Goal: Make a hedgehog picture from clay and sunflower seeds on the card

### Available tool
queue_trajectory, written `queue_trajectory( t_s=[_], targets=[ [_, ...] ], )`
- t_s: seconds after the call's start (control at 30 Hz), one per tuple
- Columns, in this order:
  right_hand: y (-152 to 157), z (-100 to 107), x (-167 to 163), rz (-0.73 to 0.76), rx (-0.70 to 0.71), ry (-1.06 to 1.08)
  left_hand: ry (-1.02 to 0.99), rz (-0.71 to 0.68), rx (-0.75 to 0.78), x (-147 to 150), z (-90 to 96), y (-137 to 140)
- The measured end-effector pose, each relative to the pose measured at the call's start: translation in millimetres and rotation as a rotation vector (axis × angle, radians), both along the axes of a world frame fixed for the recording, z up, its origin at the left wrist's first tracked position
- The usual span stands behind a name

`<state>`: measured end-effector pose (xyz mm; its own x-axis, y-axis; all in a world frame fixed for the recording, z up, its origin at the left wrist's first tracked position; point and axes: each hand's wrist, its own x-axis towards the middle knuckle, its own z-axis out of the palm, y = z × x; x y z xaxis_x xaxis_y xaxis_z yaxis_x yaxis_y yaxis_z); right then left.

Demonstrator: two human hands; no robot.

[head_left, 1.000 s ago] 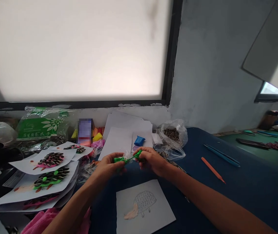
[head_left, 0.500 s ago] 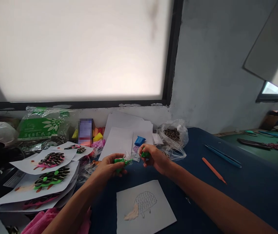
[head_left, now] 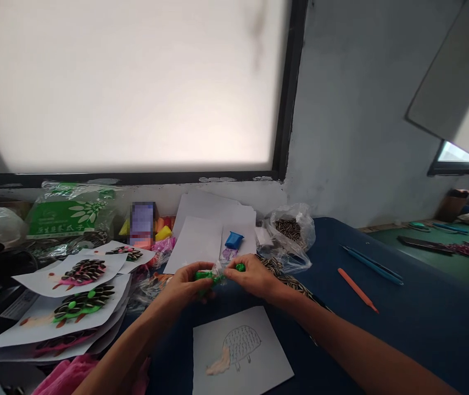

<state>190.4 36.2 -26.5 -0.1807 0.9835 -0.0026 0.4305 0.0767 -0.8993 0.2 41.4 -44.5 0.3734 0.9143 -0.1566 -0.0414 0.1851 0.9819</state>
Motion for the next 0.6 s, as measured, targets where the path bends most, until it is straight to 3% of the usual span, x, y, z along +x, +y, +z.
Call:
queue_trajectory(
  t_s=[0.2, 0.43, 0.6],
  targets=[
    [0.4, -1.1, 1.2, -0.033, 0.023, -0.036, -0.028, -0.061, 0.028, 2.4, 8.2, -6.9],
    [2.2, -3.4, 1.7, 0.001, 0.06, -0.037, -0.02, -0.024, -0.086, 2.4, 11.1, -8.7],
    [2.4, -5.9, 1.8, 0.054, 0.046, -0.022, -0.013, -0.066, -0.036, 7.2, 9.9, -10.6]
  ],
)
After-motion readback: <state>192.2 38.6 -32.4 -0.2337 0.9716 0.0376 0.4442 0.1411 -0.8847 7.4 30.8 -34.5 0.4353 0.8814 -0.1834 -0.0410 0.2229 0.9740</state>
